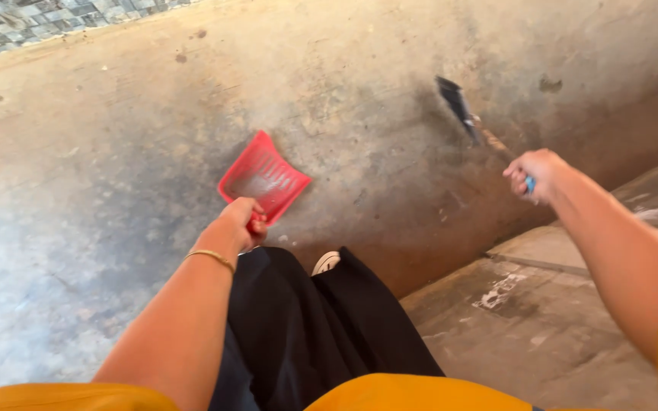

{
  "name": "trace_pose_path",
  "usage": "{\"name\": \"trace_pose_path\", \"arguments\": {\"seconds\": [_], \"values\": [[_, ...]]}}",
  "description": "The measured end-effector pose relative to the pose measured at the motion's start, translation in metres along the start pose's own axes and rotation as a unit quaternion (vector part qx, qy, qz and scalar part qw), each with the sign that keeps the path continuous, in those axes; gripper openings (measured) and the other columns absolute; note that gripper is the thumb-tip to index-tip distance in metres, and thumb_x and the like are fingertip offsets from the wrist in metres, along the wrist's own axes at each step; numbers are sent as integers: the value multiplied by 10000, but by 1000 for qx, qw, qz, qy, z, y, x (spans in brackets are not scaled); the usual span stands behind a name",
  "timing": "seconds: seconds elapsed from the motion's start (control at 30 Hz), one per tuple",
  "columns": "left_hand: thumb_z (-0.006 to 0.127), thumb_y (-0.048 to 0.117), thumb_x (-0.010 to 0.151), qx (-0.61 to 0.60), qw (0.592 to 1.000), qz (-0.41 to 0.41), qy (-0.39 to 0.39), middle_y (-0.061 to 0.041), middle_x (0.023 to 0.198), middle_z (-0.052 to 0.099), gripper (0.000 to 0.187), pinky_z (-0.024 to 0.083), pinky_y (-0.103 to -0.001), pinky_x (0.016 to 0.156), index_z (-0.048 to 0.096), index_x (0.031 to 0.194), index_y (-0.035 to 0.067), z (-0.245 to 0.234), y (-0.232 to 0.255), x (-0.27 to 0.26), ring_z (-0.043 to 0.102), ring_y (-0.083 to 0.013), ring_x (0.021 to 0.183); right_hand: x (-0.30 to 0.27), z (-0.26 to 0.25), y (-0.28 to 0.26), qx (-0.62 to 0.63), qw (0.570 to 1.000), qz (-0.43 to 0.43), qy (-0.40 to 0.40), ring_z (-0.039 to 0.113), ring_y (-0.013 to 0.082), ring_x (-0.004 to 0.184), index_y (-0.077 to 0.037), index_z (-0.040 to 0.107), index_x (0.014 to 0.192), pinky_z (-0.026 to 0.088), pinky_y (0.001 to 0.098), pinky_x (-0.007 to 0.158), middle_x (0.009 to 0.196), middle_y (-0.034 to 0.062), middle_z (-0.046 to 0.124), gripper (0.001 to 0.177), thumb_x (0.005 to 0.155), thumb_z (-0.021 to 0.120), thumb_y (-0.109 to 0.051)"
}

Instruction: Sweeping the outdoor concrete floor with a hand broom and dustpan.

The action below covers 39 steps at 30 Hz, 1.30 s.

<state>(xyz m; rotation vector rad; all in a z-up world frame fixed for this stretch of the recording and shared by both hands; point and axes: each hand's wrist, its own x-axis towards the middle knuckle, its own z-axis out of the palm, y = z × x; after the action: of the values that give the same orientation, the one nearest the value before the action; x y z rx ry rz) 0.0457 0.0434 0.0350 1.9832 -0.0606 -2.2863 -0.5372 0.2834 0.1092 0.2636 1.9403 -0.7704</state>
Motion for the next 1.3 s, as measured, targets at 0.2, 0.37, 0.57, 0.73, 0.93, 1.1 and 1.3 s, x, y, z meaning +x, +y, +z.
{"name": "trace_pose_path", "arguments": {"seconds": [0.2, 0.37, 0.57, 0.73, 0.93, 1.1, 1.3], "values": [[536, -17, 868, -28, 999, -39, 22, -88, 725, 507, 98, 379, -183, 401, 464, 805, 6, 15, -5, -22, 366, -84, 467, -39, 78, 22, -5, 998, -27, 50, 436, 133, 466, -95, 475, 631, 322, 296, 418, 562, 43, 444, 316, 856, 608, 83], [502, 9, 858, -4, 996, -83, -43, -58, 717, 462, 144, 360, -208, 406, 417, 762, 74, 27, -8, 33, 381, -103, 467, -176, 202, 122, -188, 980, -43, 50, 542, 212, 502, -175, 436, 1046, 424, 384, 391, 662, 87, 542, 345, 820, 594, 32], [492, 10, 879, 2, 990, -126, -58, -48, 676, 464, 129, 412, -224, 440, 430, 771, 41, 60, -11, 17, 392, -108, 470, -358, 282, 150, -310, 950, -29, 11, 582, 217, 484, -160, 434, 1277, 454, 365, 359, 675, 112, 596, 469, 853, 504, 28], [499, 19, 879, -28, 992, -114, -34, -45, 641, 449, 129, 408, -214, 445, 422, 778, 44, 48, -5, 16, 365, -111, 472, -359, 209, 137, -155, 984, 11, -81, 354, 105, 421, -201, 502, 1361, 245, 292, 328, 612, 33, 451, 602, 827, 686, 8], [538, 28, 886, -89, 994, -64, 4, -62, 657, 486, 129, 363, -214, 447, 473, 775, 26, -6, -4, -16, 354, -93, 481, -297, 168, 83, -103, 994, -16, -44, 347, 82, 405, -170, 421, 1422, 233, 265, 338, 618, 27, 505, 663, 834, 664, 17], [541, 10, 855, -76, 996, -27, -25, -14, 619, 389, 184, 361, -229, 422, 401, 755, 76, -53, -1, 0, 381, -112, 480, -189, 212, 46, -72, 988, -128, -49, 385, 142, 397, -209, 349, 1160, 291, 324, 339, 580, 63, 422, 504, 842, 602, 88], [524, 20, 878, -29, 999, -20, 22, -22, 642, 431, 143, 395, -203, 435, 443, 769, 64, -76, 16, -19, 467, -109, 520, -227, 308, 76, -186, 980, -72, -15, 420, 145, 481, -206, 343, 1085, 296, 312, 363, 671, 104, 494, 364, 889, 532, 35]]}}
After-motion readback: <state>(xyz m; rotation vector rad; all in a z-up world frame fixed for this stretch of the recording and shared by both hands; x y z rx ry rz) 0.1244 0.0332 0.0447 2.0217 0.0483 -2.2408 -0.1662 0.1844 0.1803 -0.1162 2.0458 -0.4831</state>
